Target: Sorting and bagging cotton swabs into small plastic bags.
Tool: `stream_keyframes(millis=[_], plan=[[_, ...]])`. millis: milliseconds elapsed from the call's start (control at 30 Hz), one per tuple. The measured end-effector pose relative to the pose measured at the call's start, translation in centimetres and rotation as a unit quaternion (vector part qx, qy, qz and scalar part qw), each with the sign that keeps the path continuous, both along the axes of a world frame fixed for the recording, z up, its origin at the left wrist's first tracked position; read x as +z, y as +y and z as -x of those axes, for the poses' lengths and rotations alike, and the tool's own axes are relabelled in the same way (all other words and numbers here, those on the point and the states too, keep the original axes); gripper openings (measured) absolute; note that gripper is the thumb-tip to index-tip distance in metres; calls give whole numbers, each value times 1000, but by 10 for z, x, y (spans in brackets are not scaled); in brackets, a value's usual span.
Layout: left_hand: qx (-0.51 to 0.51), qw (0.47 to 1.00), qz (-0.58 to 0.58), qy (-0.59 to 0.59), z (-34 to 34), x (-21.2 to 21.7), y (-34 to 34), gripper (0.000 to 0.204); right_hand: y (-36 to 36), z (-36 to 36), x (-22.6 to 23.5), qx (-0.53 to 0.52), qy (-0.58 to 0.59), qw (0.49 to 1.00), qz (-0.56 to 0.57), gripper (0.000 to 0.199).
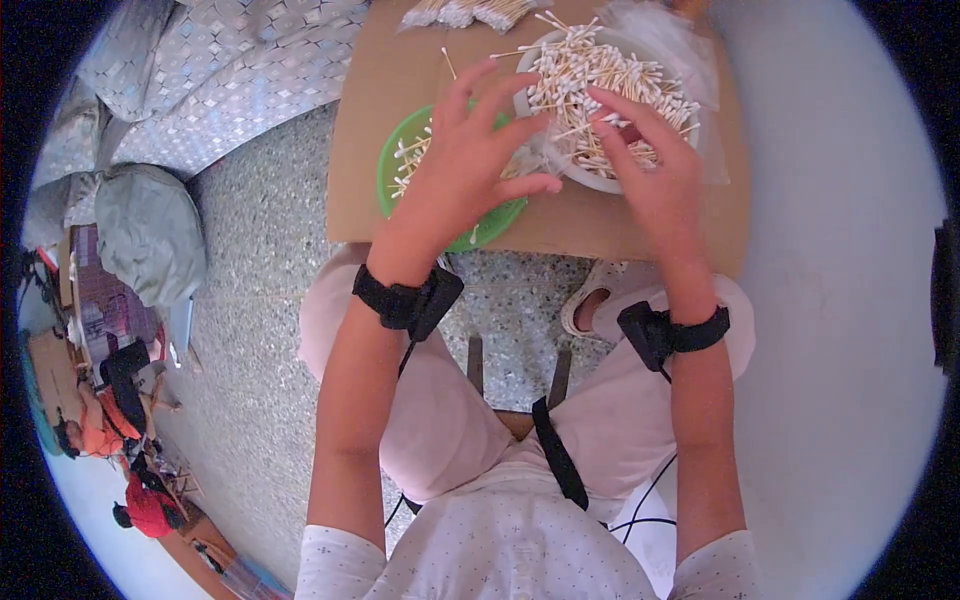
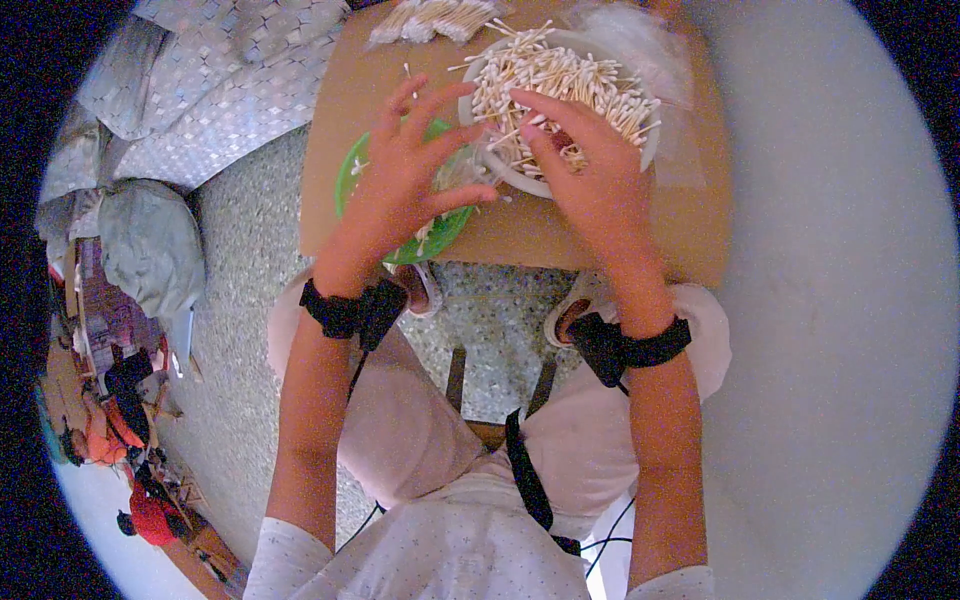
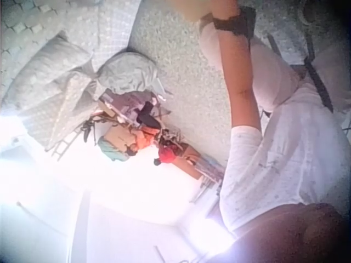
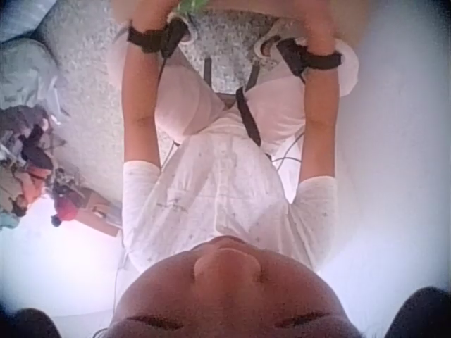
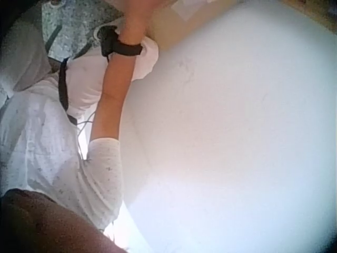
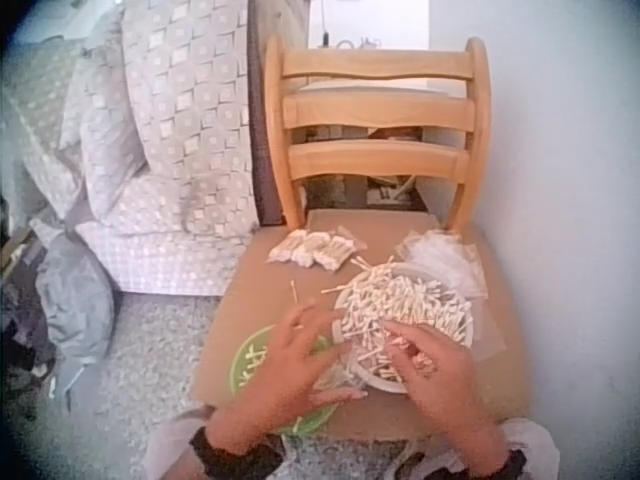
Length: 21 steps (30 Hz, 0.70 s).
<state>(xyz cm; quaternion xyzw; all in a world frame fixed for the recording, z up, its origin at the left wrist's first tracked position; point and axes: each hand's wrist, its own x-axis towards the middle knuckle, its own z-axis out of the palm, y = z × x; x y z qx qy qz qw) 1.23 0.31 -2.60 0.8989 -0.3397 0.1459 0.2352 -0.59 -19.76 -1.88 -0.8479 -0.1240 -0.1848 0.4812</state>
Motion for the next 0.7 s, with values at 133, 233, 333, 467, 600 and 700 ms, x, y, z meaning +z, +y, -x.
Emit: stream_keyframes(millis=[133, 233, 333, 467, 600, 700], plan=[[-11, 1000, 16, -7, 0, 0, -4, 51, 16, 3, -13, 33, 105, 992, -55, 26], [-10, 1000, 28, -7, 0, -2, -4, 49, 17, 3, -15, 51, 102, 993, -13, 23], [-14, 1000, 15, -7, -2, -3, -4, 49, 17, 3, -16, 58, 76, 995, 36, 21], [-10, 999, 28, -23, -4, -5, -7, 46, 18, 2, -18, 50, 39, 998, 28, 16], [-10, 999, 42, -18, -3, -5, -4, 43, 22, 6, -10, 34, 106, 992, -54, 14], [3, 998, 47, -30, -3, -4, -4, 35, 18, 5, -12, 55, 84, 995, 14, 13]])
